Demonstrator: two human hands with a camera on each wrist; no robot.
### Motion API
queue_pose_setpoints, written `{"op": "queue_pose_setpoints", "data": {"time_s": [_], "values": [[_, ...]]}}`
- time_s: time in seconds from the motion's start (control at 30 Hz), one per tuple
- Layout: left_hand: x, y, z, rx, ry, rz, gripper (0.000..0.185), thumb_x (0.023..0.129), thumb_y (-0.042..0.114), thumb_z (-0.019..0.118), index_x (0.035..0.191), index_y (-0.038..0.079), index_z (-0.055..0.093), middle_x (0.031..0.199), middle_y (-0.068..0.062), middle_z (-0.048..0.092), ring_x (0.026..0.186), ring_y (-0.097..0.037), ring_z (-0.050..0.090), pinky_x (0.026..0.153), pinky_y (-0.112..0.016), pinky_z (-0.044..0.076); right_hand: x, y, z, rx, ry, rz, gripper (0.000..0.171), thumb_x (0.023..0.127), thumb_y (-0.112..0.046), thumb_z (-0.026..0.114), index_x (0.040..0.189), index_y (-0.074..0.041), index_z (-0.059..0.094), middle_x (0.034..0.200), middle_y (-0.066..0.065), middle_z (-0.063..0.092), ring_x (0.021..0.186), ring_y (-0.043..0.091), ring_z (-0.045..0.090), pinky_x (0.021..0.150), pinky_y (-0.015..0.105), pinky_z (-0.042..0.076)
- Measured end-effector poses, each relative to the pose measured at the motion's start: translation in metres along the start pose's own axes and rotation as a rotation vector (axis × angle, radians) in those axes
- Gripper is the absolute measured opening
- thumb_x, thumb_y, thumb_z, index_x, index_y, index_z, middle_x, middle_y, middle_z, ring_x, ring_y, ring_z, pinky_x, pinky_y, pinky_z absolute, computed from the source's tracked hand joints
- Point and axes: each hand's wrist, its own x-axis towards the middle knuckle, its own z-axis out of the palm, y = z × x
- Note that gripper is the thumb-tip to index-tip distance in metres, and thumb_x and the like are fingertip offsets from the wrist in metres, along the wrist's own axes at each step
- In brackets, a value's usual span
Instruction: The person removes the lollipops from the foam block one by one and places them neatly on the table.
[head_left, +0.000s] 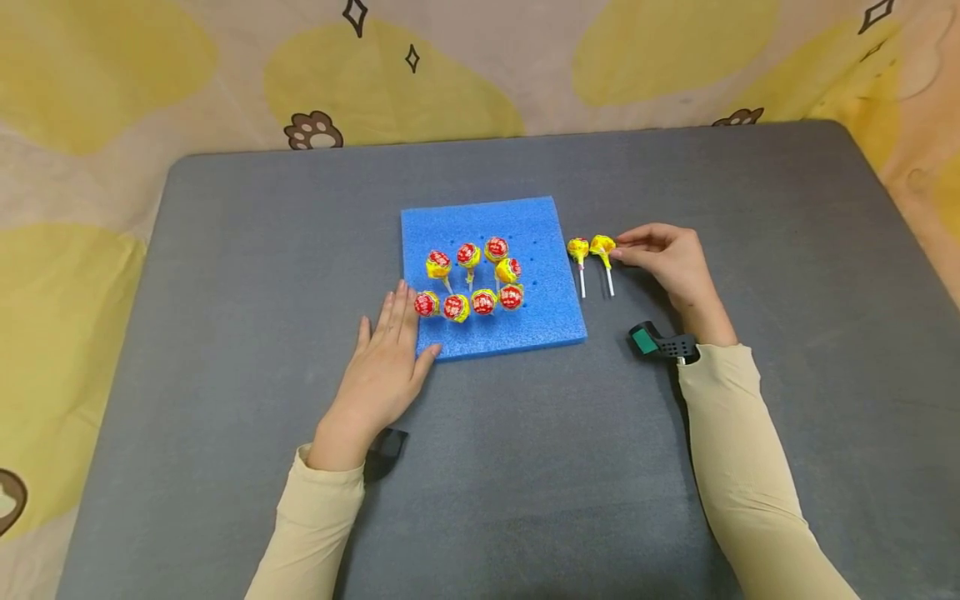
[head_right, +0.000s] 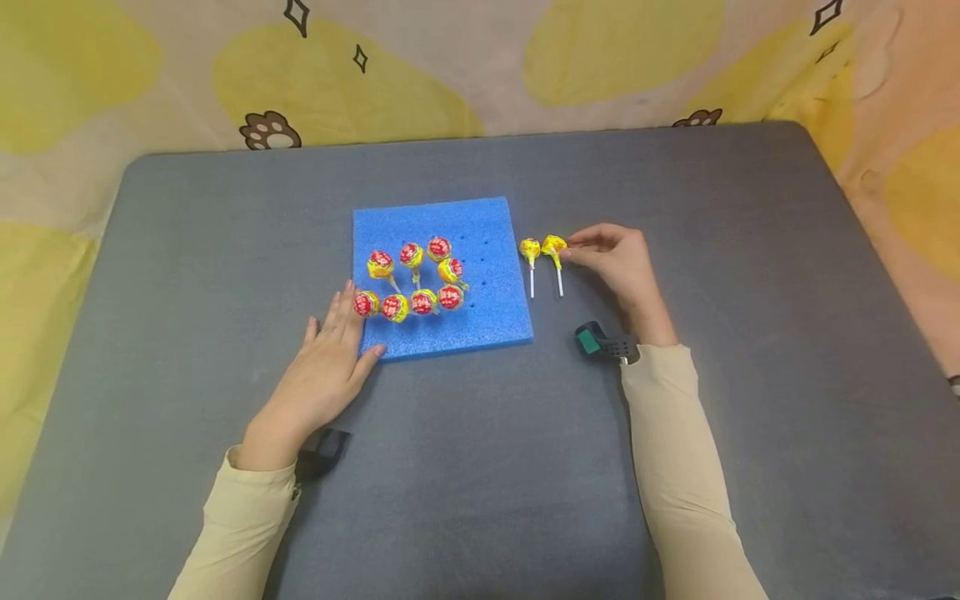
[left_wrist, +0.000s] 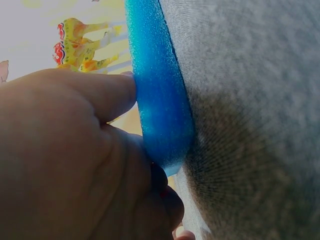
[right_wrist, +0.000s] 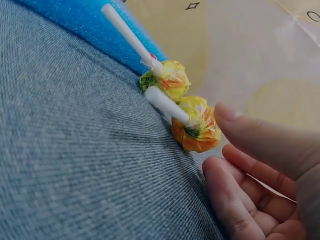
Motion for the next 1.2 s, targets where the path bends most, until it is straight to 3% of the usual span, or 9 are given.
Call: {"op": "queue_pose_setpoints", "data": {"time_s": [0.3,0.47,0.7,0.93,1.2], "values": [[0.002,-0.001,-0.002,0.003,-0.011,0.003,0.076,0.099,0.038,0.043,0.15,0.001,0.001,0.157,-0.011,-0.008,0.143,-0.027,-0.006,0.111,-0.056,0.002,0.001,-0.007,0.002,0.237,0.003,-0.084,0.024,0.076,0.008,0.073,0.097,0.015,0.065,0.08,0.003,0.07,0.07,0.011,0.066,0.064,0.02,0.053],[0.002,-0.001,-0.004,0.01,-0.014,0.004,0.076,0.099,0.039,0.043,0.15,0.001,0.0,0.157,-0.011,-0.008,0.143,-0.027,-0.006,0.111,-0.055,0.002,-0.002,-0.017,0.005,0.286,-0.029,-0.108,0.024,0.078,0.01,0.07,0.1,0.016,0.064,0.085,0.006,0.071,0.074,0.013,0.068,0.067,0.021,0.054],[0.003,-0.001,-0.005,0.011,-0.015,0.0,0.076,0.099,0.039,0.043,0.15,0.002,0.0,0.157,-0.01,-0.009,0.143,-0.026,-0.006,0.112,-0.054,0.0,-0.009,-0.033,0.013,0.302,-0.084,-0.128,0.018,0.077,0.01,0.071,0.095,0.008,0.069,0.085,0.005,0.071,0.075,0.011,0.068,0.069,0.021,0.053],[0.002,-0.001,-0.006,0.007,0.013,0.007,0.075,0.099,0.036,0.045,0.15,0.0,0.004,0.157,-0.012,-0.005,0.143,-0.028,-0.003,0.111,-0.055,0.002,-0.017,-0.047,0.028,0.23,-0.188,-0.168,0.018,0.077,0.005,0.073,0.096,0.006,0.07,0.088,0.004,0.071,0.077,0.013,0.068,0.071,0.02,0.053],[-0.001,0.001,-0.003,0.004,-0.013,-0.009,0.075,0.099,0.037,0.044,0.15,0.0,0.004,0.157,-0.011,-0.006,0.143,-0.028,-0.004,0.112,-0.054,0.002,-0.029,-0.054,0.049,0.147,-0.258,-0.182,0.02,0.078,0.002,0.074,0.098,0.005,0.07,0.09,0.005,0.071,0.076,0.013,0.067,0.071,0.021,0.053]]}}
